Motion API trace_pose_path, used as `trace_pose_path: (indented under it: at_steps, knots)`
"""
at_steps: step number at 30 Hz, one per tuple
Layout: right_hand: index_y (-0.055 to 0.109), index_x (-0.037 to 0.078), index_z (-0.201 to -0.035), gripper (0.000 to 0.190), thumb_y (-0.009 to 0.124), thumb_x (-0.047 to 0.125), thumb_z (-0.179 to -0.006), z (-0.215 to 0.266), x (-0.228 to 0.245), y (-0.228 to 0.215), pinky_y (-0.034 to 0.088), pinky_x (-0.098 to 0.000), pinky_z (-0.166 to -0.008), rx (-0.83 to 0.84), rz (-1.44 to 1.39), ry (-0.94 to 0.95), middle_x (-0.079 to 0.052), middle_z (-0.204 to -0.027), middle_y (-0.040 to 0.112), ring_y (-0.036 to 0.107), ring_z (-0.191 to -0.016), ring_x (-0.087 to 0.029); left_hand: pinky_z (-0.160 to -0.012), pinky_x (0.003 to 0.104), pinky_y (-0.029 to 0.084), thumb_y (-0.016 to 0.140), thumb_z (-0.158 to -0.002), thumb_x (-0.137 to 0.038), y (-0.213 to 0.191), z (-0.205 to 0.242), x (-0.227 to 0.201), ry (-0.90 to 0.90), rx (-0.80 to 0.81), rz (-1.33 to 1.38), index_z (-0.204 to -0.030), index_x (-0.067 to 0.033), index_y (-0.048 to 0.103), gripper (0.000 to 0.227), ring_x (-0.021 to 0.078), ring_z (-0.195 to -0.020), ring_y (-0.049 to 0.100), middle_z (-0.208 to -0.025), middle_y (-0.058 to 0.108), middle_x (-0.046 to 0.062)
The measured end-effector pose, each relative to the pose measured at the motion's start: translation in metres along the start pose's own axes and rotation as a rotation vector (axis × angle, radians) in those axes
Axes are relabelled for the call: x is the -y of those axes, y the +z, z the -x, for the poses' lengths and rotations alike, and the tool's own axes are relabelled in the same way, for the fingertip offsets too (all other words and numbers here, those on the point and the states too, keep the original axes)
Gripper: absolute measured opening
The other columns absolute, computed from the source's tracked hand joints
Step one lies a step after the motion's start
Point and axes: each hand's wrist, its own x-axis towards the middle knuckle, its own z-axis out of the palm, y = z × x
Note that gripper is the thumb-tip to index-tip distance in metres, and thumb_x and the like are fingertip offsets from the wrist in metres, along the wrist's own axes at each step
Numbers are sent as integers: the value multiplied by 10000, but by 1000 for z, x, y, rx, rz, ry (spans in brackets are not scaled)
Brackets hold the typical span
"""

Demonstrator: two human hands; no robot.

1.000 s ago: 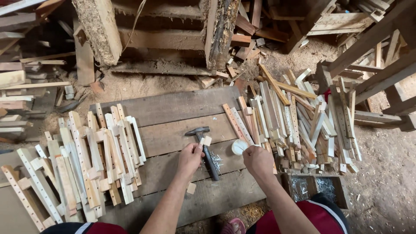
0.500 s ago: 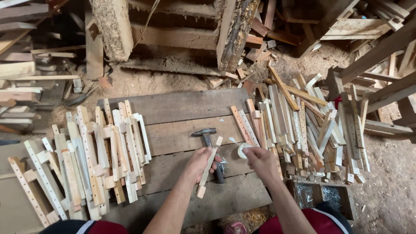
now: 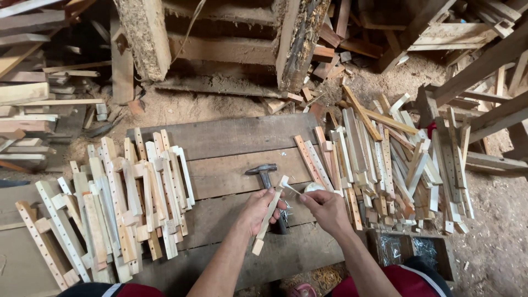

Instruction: Assembling small wooden frames by fitting pieces together and hammering nails.

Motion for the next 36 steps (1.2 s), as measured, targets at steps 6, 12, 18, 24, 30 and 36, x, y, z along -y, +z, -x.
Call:
trace_pose_path:
  at_steps: [6,12,18,24,30,36]
  knots:
    - [858,33,-856,99,817,97,-793,-2,-13,-3,442,-309,-464,95,49,8,-94,-460,597,514,-475,-130,-349,292,477,516,-1060,-308,-1,-8,3,9,-28,36,-1192,-33,642,330,217,-449,626,-801,749,220]
    - [865,36,-818,80,834,95,-861,19,-8,-4,375,-251,-363,515,-27,-55,-52,-542,656,473,-403,-115,-407,266,418,435,-1100,-264,-11,1,-30,98,-124,180,-1203,-6,655,354,135,-514,528,-810,684,125]
    - [862,-7,-836,86,843,77,-835,41,22,10,323,-231,-428,571,14,-34,-23,-578,686,433,-460,-71,-451,284,412,442,-1094,-254,-24,2,-38,166,-142,301,-1194,0,640,338,155,-548,516,-842,669,140]
    - [859,50,-796,59,843,100,-825,35,6,17,318,-241,-386,576,25,-163,-41,-561,707,425,-418,-83,-480,280,416,410,-1104,-233,-18,20,-51,181,-161,257,-1231,13,634,356,141,-567,507,-845,659,129]
    - [856,56,-799,90,838,120,-860,29,-9,14,351,-234,-371,647,22,-172,-58,-616,740,458,-414,-104,-472,285,416,425,-1102,-242,-18,16,-49,176,-167,254,-1209,9,641,348,150,-568,512,-851,664,138]
    - [844,52,-803,74,838,107,-852,30,-8,13,374,-245,-388,656,15,-119,-59,-621,733,463,-426,-108,-450,277,421,436,-1100,-249,-21,14,-47,166,-165,290,-1211,9,640,346,144,-545,523,-837,672,138]
